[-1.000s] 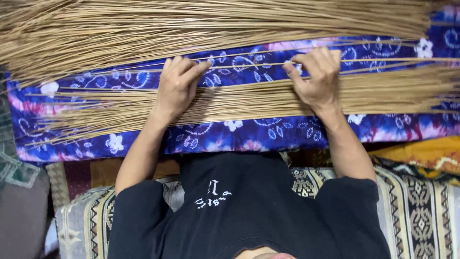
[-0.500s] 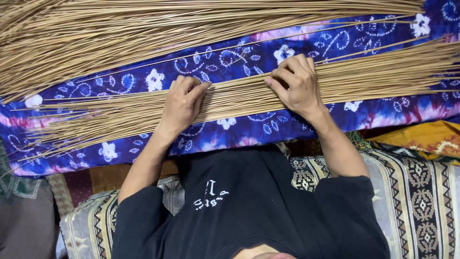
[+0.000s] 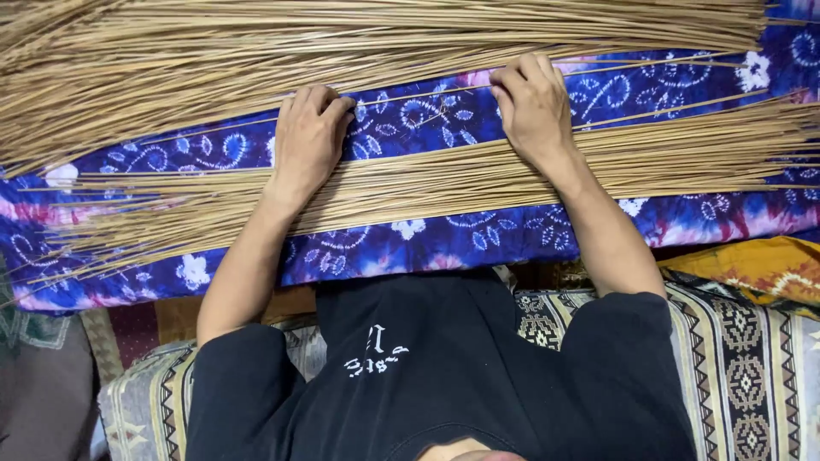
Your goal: Sorting and aligning thin wooden sticks from a large pile into a neat bundle on a patterned surface.
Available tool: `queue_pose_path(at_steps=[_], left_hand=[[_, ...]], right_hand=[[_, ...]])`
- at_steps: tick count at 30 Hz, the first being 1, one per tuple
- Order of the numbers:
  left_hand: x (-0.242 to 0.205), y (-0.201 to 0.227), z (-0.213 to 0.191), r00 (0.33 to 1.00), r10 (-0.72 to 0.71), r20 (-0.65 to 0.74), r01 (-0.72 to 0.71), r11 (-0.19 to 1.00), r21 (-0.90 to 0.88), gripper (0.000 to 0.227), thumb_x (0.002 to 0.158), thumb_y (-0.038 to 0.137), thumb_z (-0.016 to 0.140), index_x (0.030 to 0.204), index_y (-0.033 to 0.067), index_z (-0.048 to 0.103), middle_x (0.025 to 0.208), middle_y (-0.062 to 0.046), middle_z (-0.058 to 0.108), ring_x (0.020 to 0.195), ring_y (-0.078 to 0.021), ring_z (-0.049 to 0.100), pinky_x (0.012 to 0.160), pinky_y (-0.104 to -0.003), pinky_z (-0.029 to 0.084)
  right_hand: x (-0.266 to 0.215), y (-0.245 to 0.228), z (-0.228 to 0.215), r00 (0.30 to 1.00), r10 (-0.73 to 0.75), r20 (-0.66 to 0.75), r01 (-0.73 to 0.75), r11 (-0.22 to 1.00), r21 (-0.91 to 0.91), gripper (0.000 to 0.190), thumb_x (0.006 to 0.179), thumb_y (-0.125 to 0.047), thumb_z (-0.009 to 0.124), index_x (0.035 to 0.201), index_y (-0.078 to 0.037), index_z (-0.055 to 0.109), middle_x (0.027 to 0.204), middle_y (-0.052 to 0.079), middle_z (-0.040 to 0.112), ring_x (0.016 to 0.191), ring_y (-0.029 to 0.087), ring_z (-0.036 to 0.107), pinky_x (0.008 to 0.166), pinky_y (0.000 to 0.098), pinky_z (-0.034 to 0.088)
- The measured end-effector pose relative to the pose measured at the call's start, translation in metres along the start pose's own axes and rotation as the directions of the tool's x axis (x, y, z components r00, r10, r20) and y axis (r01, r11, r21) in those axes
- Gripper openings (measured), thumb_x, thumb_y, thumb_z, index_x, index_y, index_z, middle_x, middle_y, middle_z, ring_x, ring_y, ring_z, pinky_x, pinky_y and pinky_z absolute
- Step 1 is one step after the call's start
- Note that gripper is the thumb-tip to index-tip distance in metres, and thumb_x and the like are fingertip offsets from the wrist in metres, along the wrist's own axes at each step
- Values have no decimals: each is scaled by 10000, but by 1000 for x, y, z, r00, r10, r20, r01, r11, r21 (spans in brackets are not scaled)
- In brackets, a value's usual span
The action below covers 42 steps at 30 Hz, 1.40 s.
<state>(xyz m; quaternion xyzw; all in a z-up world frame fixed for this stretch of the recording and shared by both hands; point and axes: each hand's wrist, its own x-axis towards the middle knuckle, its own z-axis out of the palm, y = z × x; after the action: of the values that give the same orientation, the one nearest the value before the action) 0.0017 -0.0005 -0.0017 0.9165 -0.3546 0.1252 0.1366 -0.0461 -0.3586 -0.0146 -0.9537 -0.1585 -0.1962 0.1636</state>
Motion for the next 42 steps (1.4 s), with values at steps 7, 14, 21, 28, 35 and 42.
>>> queue_pose_path(at_steps=[7,14,21,28,35,42], left_hand=[[-5,-6,14,996,-47,-74,44,998,-47,146,1078,217,658,1113,85,709,1043,-70,621,951,-242,530,746,-374,412],[-6,-8,19,997,-63,-51,59,996,-67,153,1091,218,622,1073,71,662,1032,-75,606,928,-247,500,755,-388,386],[-3,-7,9,998,57,-29,-58,998,-19,178,1117,166,468,1028,46,564,1031,-109,572,892,-270,469,761,-397,362],[-7,-13,15,994,102,-36,-98,991,85,176,1129,227,515,1107,62,575,1065,-105,563,906,-249,477,766,-389,388],[-8,-18,13,990,130,-49,-126,989,72,127,1140,207,490,1118,105,563,1044,-87,549,892,-243,465,735,-382,387],[-12,-2,-21,975,207,-80,-220,954,-203,141,1107,182,662,1120,50,615,902,-84,563,745,-276,535,630,-405,437]], right_hand=[[1,-3,0,999,12,43,-7,993,-117,123,1009,-139,747,1019,-75,642,1017,74,574,950,266,482,771,392,362],[-4,-4,-1,991,-72,115,85,990,-116,139,1085,-180,685,1083,-65,606,1013,88,577,874,240,466,742,365,342],[1,-10,-11,967,-46,252,48,999,-2,152,1118,-174,586,1069,-38,541,1061,132,504,939,272,420,772,403,367],[-4,-14,-16,978,-137,160,147,988,-51,259,1197,-206,421,1030,-32,514,963,160,522,841,324,450,742,443,354],[-11,-23,-42,987,-111,120,108,994,28,120,1139,-122,631,1117,-5,624,988,150,580,845,316,515,769,427,395],[-41,-16,-66,994,24,104,-38,990,136,106,1127,-127,678,1108,-32,722,998,98,620,900,308,559,837,440,366]])
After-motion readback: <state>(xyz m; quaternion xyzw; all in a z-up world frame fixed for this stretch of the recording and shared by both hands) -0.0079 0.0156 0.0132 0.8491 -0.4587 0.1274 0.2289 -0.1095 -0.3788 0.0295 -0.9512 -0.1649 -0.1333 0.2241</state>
